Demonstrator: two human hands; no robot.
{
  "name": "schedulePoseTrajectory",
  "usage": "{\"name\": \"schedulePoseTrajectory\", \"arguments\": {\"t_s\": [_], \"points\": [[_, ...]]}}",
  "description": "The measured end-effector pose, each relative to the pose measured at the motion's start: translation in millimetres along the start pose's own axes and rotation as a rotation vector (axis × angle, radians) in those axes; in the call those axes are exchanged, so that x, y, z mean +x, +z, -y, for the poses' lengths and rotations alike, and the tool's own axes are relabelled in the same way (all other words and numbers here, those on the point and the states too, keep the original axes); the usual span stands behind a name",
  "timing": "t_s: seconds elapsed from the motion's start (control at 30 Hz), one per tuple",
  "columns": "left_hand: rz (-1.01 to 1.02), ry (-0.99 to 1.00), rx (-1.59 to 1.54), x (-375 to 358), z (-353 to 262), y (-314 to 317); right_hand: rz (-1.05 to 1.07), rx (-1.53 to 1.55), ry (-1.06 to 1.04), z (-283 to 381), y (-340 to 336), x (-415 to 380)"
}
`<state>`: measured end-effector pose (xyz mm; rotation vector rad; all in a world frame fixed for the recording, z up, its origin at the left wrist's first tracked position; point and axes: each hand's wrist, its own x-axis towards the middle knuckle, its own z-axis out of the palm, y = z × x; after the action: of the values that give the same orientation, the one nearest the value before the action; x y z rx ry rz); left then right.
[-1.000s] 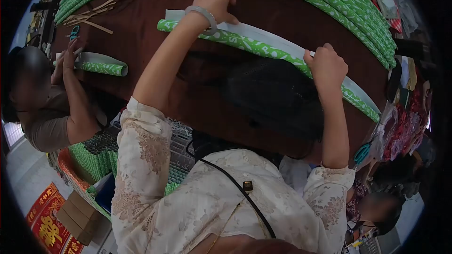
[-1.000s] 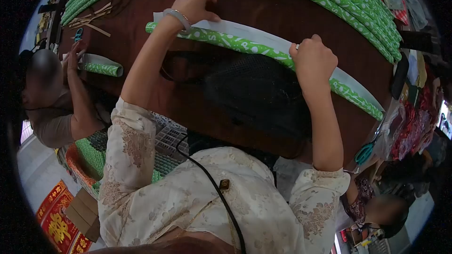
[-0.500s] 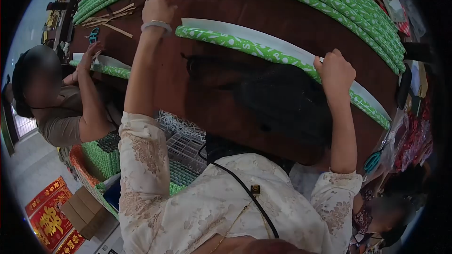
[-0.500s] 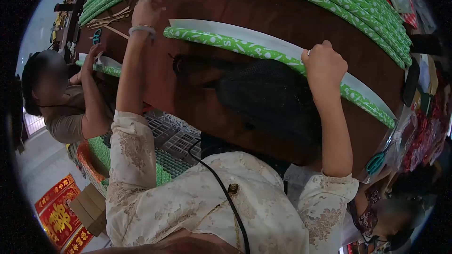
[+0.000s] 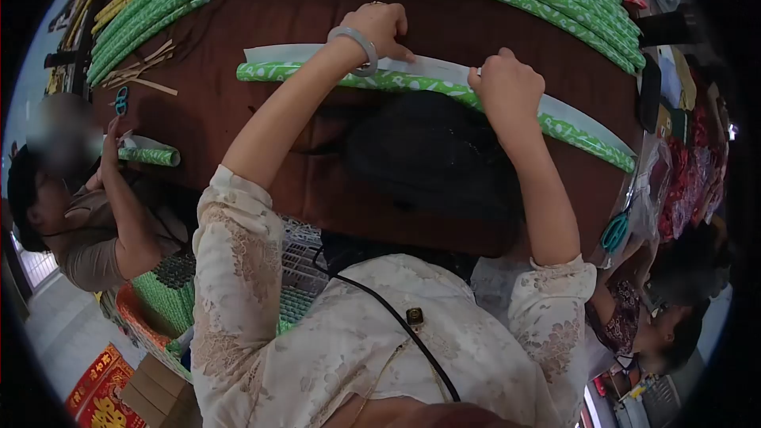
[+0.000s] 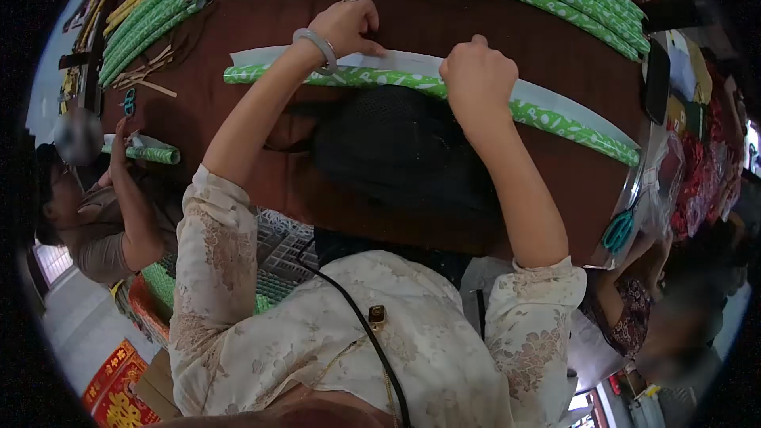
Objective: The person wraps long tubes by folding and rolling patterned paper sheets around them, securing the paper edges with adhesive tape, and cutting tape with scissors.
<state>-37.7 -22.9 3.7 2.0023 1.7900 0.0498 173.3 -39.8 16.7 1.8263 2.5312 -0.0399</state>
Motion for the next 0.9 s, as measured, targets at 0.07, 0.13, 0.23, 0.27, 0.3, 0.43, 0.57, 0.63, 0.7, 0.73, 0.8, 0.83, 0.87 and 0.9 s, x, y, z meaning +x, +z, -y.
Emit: {"name": "schedulePoseTrajectory", "arguments": {"t_s": [0.07, 0.13, 0.23, 0.27, 0.3, 0.43, 0.57, 0.63, 0.7, 0.73, 0.8, 0.83, 0.87, 0.9], "points": [[0.023, 0.054, 0.045, 1, -6, -4, -0.015, 0.005, -0.001, 0, 2, 0], [0.012, 0.219, 0.108, 6, -14, -8, -0.039, 0.004, -0.035, -2, 4, -1], [0.002, 0.530, 0.305, 17, -16, -9, -0.133, -0.036, -0.066, -6, 11, -1], [-0.015, 0.624, 0.349, 23, -15, -12, -0.127, -0.020, -0.091, -8, 13, 0], [0.015, 0.638, 0.422, 28, -15, -17, -0.126, -0.022, -0.085, -10, 8, -1], [0.035, 0.875, 0.634, 35, -26, -26, 0.120, 0.035, -0.186, -23, -21, 0], [0.140, 0.939, 0.737, 37, -38, -28, 0.223, 0.275, -0.310, -64, -34, -5], [0.185, 0.994, 0.832, 39, -42, -26, 0.206, 0.374, -0.293, -92, -31, -14], [0.205, 1.020, 0.872, 43, -46, -25, 0.188, 0.473, -0.277, -123, -30, -24], [0.230, 1.044, 0.916, 44, -46, -24, 0.230, 0.521, -0.204, -138, -31, -29], [0.240, 1.062, 0.919, 47, -47, -23, 0.274, 0.565, -0.121, -168, -31, -36], [0.252, 1.077, 0.929, 48, -47, -22, 0.303, 0.688, -0.066, -184, -30, -39], [0.250, 1.086, 0.925, 50, -48, -21, 0.331, 0.812, -0.009, -198, -29, -43], [0.265, 1.105, 0.949, 50, -50, -21, 0.331, 0.809, 0.000, -211, -31, -46]]}}
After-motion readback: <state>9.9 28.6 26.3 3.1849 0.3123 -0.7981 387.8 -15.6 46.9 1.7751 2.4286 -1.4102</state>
